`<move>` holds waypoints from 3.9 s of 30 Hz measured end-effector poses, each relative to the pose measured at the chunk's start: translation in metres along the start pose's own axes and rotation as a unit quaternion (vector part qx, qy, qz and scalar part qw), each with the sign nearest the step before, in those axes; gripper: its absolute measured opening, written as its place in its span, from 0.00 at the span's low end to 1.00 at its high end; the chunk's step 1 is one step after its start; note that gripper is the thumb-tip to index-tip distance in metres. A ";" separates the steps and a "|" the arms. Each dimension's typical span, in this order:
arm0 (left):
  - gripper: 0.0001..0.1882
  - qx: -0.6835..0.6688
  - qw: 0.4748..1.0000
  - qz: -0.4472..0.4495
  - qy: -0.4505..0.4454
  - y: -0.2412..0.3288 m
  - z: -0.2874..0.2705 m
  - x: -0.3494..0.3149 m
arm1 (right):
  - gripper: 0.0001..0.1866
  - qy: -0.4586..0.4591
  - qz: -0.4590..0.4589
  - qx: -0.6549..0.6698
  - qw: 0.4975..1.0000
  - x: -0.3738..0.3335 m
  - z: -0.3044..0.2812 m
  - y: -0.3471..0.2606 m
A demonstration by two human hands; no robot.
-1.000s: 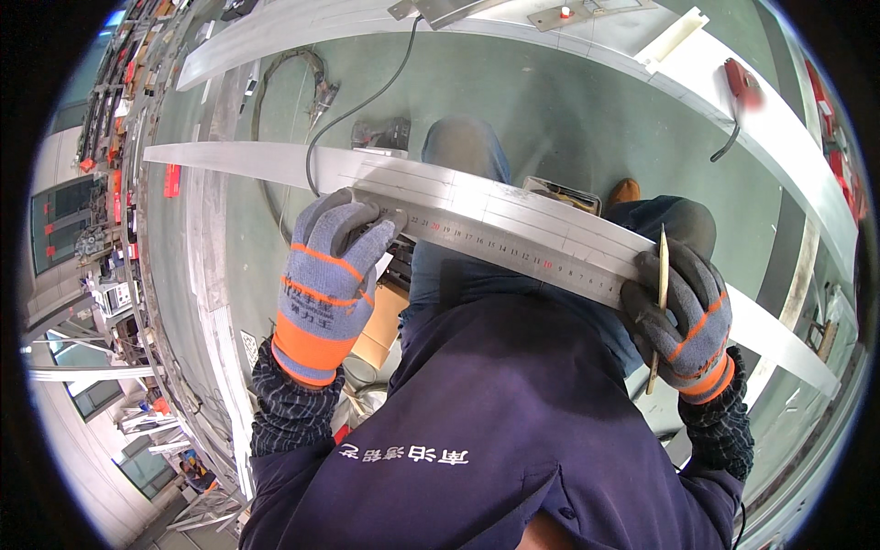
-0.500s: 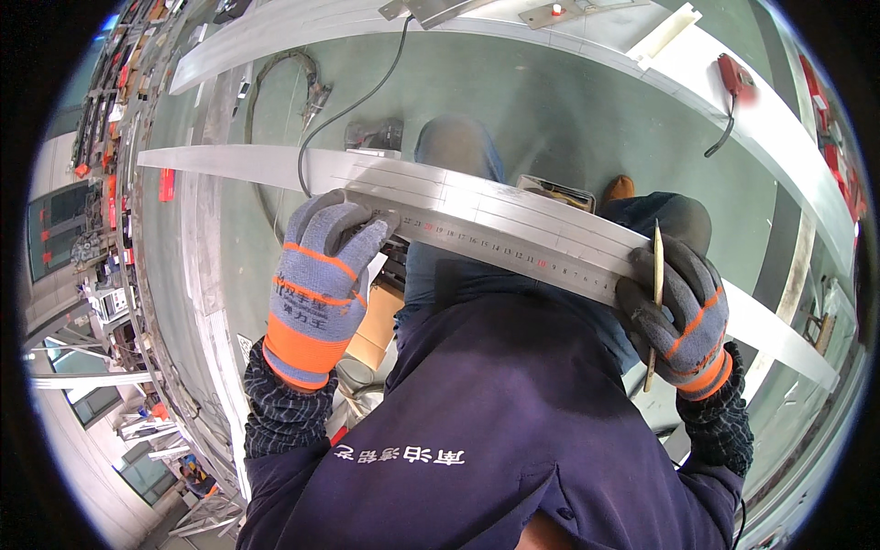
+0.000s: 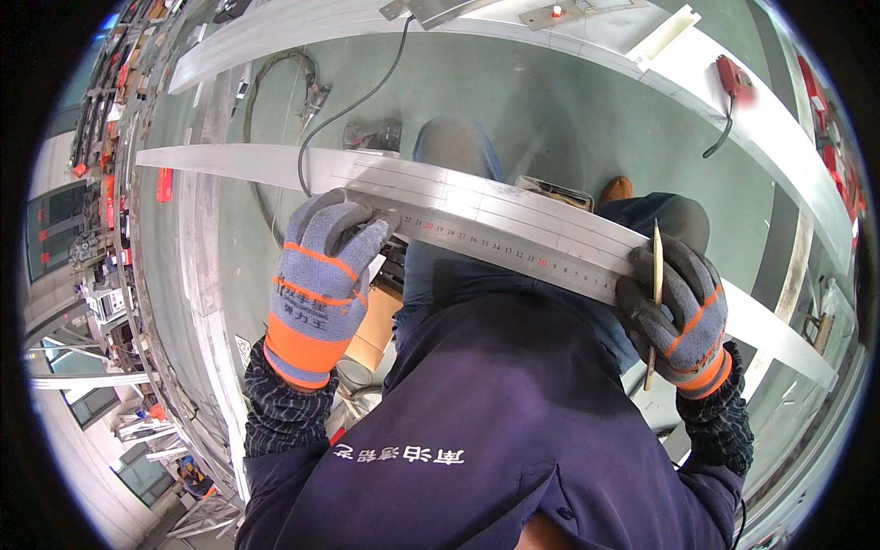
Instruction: The person measures and marks a long aluminum profile using a spirit level, tape measure, and pencil. They repeatedly align the tools, mark measurement points, and reposition the profile to continue marking along its length.
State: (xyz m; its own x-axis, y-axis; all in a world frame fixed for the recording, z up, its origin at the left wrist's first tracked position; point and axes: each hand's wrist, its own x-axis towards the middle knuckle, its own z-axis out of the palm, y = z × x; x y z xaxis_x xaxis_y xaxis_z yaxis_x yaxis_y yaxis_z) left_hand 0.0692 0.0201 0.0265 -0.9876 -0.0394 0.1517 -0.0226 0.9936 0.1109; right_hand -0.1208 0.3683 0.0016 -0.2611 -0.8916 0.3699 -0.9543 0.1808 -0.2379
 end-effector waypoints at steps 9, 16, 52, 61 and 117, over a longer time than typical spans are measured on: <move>0.33 0.006 1.000 0.008 -0.003 -0.005 0.003 -0.005 | 0.21 -0.018 0.004 0.008 1.000 0.001 -0.003 0.000; 0.32 -0.007 1.000 -0.007 -0.001 0.003 -0.001 0.001 | 0.21 0.007 -0.003 0.001 1.000 -0.002 0.000 0.001; 0.26 -0.005 1.000 -0.014 -0.020 0.001 -0.004 -0.003 | 0.22 -0.008 -0.001 0.000 1.000 0.000 0.000 0.002; 0.27 -0.016 1.000 -0.006 0.010 0.001 0.000 -0.002 | 0.20 -0.031 0.109 0.220 0.969 0.015 -0.031 0.008; 0.31 -0.013 1.000 -0.009 -0.011 0.002 -0.001 0.002 | 0.11 -0.236 0.145 0.377 0.883 0.096 -0.052 0.022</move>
State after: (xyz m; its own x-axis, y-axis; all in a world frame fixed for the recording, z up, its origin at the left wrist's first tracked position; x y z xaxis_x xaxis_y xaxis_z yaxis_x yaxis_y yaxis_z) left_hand 0.0670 0.0219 0.0279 -0.9904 -0.0542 0.1269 -0.0364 0.9897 0.1382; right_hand -0.1745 0.3081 0.0785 -0.2191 -0.9591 -0.1791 -0.4415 0.2612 -0.8584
